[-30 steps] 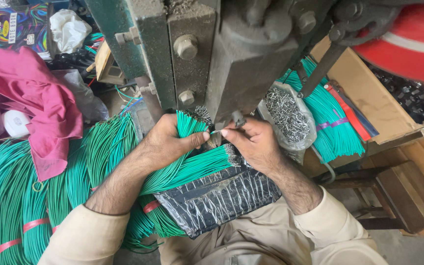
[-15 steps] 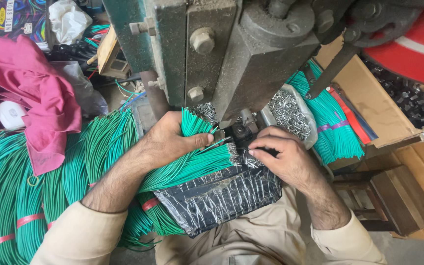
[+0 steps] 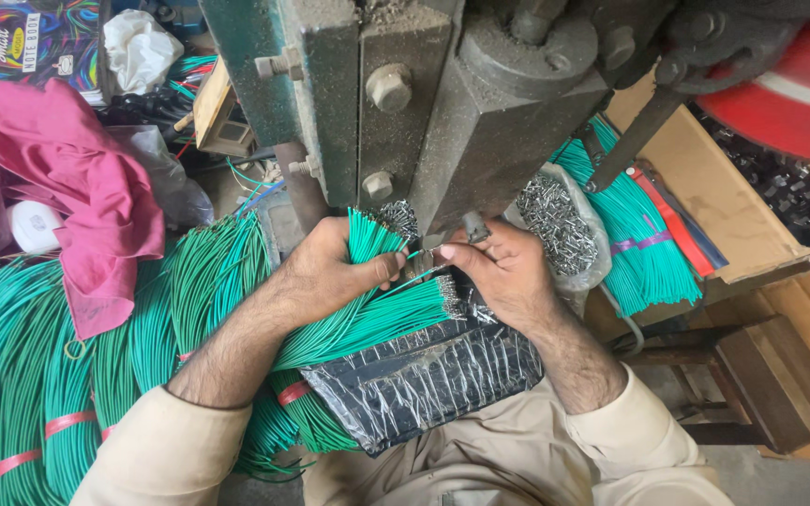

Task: The person repeatedly inserts the stripped end of a green insulated wire into a crimping machine and presses a metal connector onto the wire. The person handles the wires and connectors by hand and operates the machine lever to complete each crimp.

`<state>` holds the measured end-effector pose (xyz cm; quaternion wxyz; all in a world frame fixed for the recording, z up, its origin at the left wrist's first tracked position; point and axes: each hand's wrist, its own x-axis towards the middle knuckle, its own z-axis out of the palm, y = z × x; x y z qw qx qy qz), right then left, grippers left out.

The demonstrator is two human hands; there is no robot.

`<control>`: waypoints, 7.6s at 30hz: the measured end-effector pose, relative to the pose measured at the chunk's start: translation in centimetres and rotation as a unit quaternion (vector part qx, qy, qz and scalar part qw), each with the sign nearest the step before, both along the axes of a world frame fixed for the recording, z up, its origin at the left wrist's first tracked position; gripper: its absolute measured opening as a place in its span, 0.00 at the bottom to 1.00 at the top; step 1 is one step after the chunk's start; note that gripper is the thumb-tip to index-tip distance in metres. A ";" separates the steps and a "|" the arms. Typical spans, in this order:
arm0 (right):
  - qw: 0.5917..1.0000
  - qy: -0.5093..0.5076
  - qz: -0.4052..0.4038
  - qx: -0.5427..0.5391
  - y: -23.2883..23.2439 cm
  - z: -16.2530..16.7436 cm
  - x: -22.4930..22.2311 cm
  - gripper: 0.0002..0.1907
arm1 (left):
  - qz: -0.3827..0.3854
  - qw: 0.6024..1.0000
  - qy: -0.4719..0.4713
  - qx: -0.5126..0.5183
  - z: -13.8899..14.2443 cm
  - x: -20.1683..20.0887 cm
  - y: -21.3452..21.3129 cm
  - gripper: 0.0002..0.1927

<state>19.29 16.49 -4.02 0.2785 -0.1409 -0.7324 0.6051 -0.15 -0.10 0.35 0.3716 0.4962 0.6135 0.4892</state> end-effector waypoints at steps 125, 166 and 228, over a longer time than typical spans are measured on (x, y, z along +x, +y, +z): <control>0.918 -0.169 0.071 0.352 0.1 5.9 4.9 0.08 | 0.004 1.000 0.003 -0.026 -0.2 0.3 0.0 0.08; 0.990 -0.082 0.085 0.077 1.1 4.0 3.9 0.06 | 0.002 1.000 0.004 0.009 0.0 0.5 -0.1 0.10; 0.941 -0.226 -0.014 0.251 0.6 4.8 5.1 0.05 | 0.010 0.999 -0.045 -0.022 0.1 0.4 0.0 0.09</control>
